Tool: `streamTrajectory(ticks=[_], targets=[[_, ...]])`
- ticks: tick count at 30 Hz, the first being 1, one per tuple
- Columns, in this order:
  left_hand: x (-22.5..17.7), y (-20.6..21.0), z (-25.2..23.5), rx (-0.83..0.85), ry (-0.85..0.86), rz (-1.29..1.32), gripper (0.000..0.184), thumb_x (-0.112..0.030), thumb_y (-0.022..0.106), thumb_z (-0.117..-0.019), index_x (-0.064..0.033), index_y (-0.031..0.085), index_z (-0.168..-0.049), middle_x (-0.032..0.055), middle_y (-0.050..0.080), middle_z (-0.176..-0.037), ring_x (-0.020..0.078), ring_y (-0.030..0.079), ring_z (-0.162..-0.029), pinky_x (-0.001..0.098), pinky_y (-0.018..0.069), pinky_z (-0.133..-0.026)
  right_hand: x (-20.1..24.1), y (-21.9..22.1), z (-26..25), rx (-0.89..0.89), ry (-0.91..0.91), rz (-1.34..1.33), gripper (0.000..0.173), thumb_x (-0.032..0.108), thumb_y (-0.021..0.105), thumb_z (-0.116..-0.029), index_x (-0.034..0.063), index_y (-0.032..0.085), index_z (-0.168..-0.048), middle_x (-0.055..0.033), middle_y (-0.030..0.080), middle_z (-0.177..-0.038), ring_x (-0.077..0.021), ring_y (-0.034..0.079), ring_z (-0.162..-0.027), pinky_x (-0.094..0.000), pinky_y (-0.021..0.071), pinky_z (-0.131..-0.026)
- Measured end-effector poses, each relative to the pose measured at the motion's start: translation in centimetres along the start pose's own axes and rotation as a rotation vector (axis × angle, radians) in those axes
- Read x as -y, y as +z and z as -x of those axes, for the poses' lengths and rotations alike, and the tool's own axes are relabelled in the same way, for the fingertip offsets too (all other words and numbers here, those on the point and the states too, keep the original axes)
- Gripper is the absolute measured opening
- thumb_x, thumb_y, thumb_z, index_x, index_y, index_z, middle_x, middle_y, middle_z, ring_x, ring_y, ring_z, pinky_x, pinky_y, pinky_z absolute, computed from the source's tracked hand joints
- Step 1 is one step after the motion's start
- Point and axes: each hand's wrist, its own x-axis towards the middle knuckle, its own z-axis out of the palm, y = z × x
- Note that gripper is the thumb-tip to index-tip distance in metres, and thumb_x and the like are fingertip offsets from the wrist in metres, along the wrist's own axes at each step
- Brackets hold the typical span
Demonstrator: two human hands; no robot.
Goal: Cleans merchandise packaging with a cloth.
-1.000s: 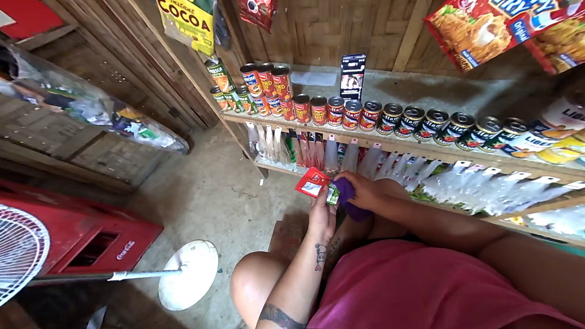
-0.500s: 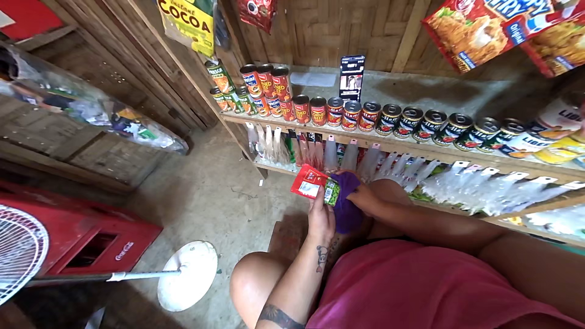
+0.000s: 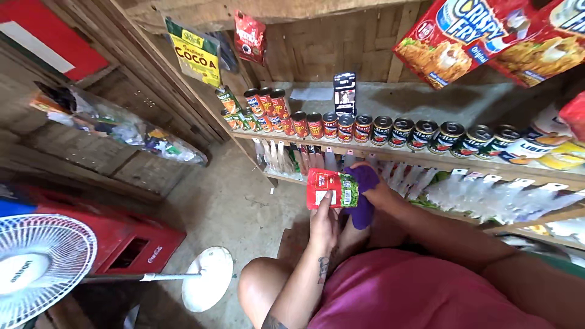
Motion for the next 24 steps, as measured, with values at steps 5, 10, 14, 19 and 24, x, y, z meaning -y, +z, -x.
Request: streamTrajectory(ticks=[5, 10, 14, 19, 24], targets=[[-1.9, 2.5, 0.8, -0.005, 0.043, -0.1, 0.029, -0.015, 0.046, -0.1039, 0.0026, 0.053, -0.126, 0.0151, 0.071, -0.108, 0.0225, 0.071, -0.097, 0.0415, 0.0593, -0.089, 1.7, -0.6, 0.1, 0.023, -0.001, -0.134, 0.055, 0.0, 0.073, -0.0818, 0.009, 0.057, -0.133, -0.0034, 0.068, -0.118, -0.0092, 0.065, -0.108, -0.0309, 0.057, -0.093], [-2.2, 5.2, 2.4, -0.033, 0.144, -0.226, 0.032, -0.018, 0.055, -0.1009, 0.0025, 0.055, -0.126, 0.0135, 0.072, -0.107, 0.0216, 0.072, -0.098, 0.0424, 0.0596, -0.09, 4.1, -1.5, 0.5, 0.058, 0.172, -0.203, 0.044, -0.001, 0.069, -0.0862, 0.005, 0.06, -0.129, -0.007, 0.068, -0.113, -0.0101, 0.066, -0.103, -0.0313, 0.057, -0.09], [-2.3, 6.4, 3.3, -0.032, 0.19, -0.273, 0.033, -0.018, 0.056, -0.1004, 0.0021, 0.055, -0.126, 0.0136, 0.073, -0.107, 0.022, 0.073, -0.096, 0.0429, 0.0608, -0.088, 5.2, -2.1, 0.9, 0.079, 0.048, -0.239, 0.046, -0.003, 0.073, -0.0818, 0.0056, 0.06, -0.126, -0.0043, 0.069, -0.109, -0.0075, 0.066, -0.1, -0.0287, 0.0576, -0.089], [-2.5, 6.9, 4.7, -0.054, 0.281, -0.323, 0.028, -0.015, 0.058, -0.0986, 0.0019, 0.058, -0.12, 0.0118, 0.074, -0.102, 0.0204, 0.073, -0.094, 0.042, 0.0609, -0.088, 5.7, -1.8, 1.9, 0.096, 0.039, -0.324, 0.048, -0.006, 0.072, -0.0789, 0.0078, 0.06, -0.124, -0.0006, 0.069, -0.108, -0.0047, 0.065, -0.1, -0.0263, 0.0574, -0.088], [-3.5, 7.0, 5.8, -0.046, 0.346, -0.283, 0.029, -0.018, 0.068, -0.0941, -0.0011, 0.061, -0.117, 0.0103, 0.074, -0.1, 0.0196, 0.074, -0.093, 0.0421, 0.0612, -0.087, 5.6, -1.6, 2.5, 0.195, -0.038, -0.463, 0.046, 0.004, 0.074, -0.0804, 0.0091, 0.061, -0.124, 0.001, 0.07, -0.107, -0.0047, 0.066, -0.099, -0.0262, 0.0575, -0.088]])
